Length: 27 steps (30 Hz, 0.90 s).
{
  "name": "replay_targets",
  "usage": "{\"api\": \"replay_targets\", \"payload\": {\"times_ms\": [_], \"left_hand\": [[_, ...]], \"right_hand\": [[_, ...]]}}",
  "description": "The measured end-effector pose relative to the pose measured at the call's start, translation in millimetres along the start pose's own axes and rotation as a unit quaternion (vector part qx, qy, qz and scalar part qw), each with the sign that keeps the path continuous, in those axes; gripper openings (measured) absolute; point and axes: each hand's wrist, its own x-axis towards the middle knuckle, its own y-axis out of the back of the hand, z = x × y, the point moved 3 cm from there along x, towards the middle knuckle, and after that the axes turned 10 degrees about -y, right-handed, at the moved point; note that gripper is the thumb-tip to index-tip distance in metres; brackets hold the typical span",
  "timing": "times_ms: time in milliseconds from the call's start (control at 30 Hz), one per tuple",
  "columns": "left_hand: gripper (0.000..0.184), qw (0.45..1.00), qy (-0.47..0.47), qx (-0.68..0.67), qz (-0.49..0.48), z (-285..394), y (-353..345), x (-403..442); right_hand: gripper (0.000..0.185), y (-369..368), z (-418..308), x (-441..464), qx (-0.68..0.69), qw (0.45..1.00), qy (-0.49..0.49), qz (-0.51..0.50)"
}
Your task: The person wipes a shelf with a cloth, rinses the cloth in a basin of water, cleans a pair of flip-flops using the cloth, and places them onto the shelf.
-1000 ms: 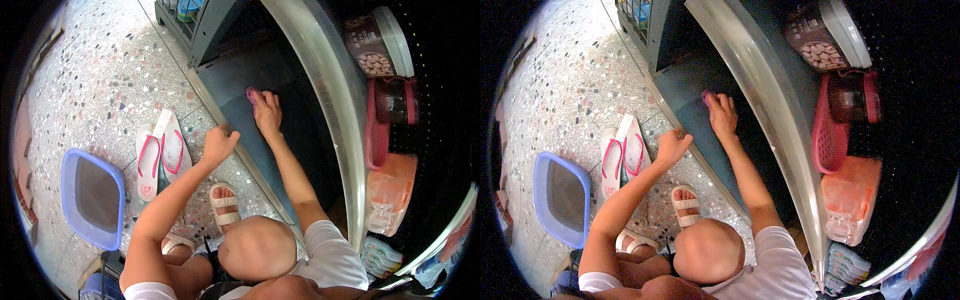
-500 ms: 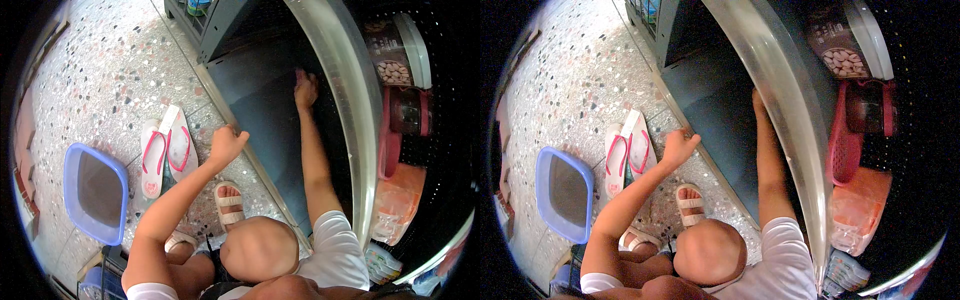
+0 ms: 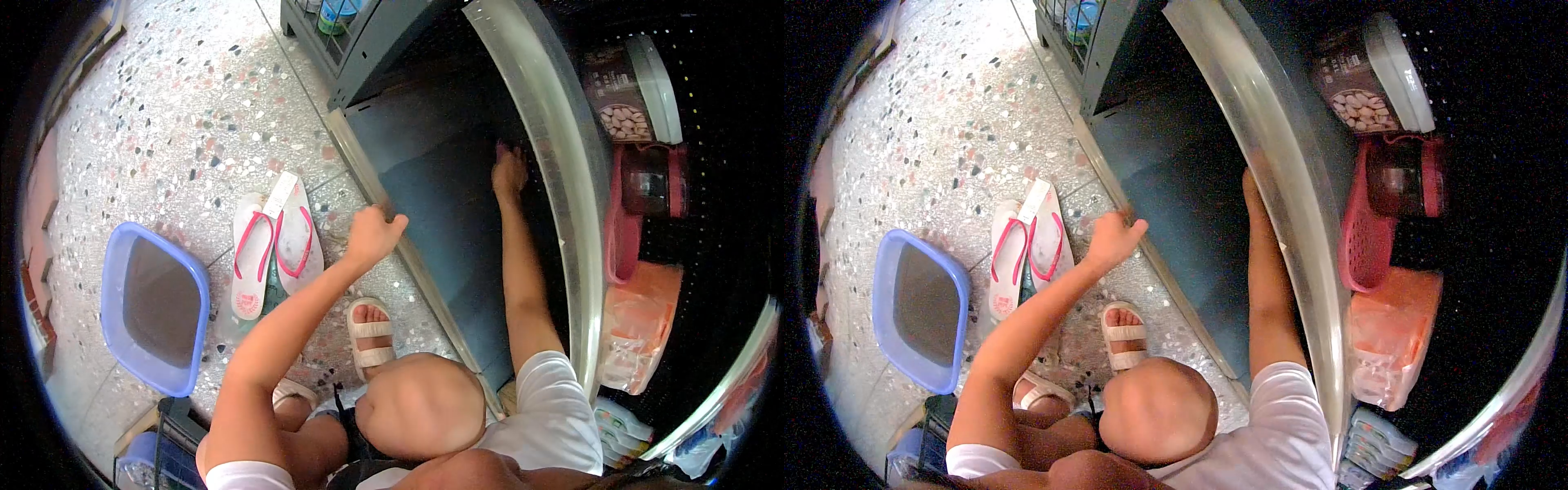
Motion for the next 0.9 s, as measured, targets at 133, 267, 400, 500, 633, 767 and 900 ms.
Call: {"api": "replay_targets", "payload": {"times_ms": [133,267,400,500,633,767,900], "left_hand": [[0.044,1.0,-0.025,0.0,0.001,-4.9,-3.6,0.5],[0.04,1.0,-0.017,0.007,-0.024,0.6,1.8,2.0],[0.046,0.999,-0.029,0.029,-0.003,-13.7,-10.0,3.6],[0.048,0.999,-0.035,0.009,0.003,-9.9,-6.1,2.5],[0.049,0.999,-0.046,0.014,0.005,-15.8,-8.0,4.2],[0.049,0.999,-0.038,0.009,0.015,-20.0,-12.6,5.3],[0.048,0.999,-0.037,0.009,0.027,-24.7,-14.2,7.8]], "right_hand": [[0.027,81.3,-12.8,-36.2,-0.103,0.977,-0.063,-0.175],[0.026,68.6,36.2,-64.0,0.002,0.972,-0.044,-0.229],[0.037,95.5,-1.7,-107.8,0.37,0.859,-0.166,-0.311],[0.033,124.6,-56.1,-130.1,0.615,0.611,-0.29,-0.406],[0.03,137.0,-86.8,-130.1,0.558,0.686,-0.196,-0.424],[0.031,131.9,-72.7,-126.1,0.629,0.647,-0.252,-0.35],[0.032,155.8,-57.4,-113.2,0.709,0.617,-0.245,-0.237]]}}
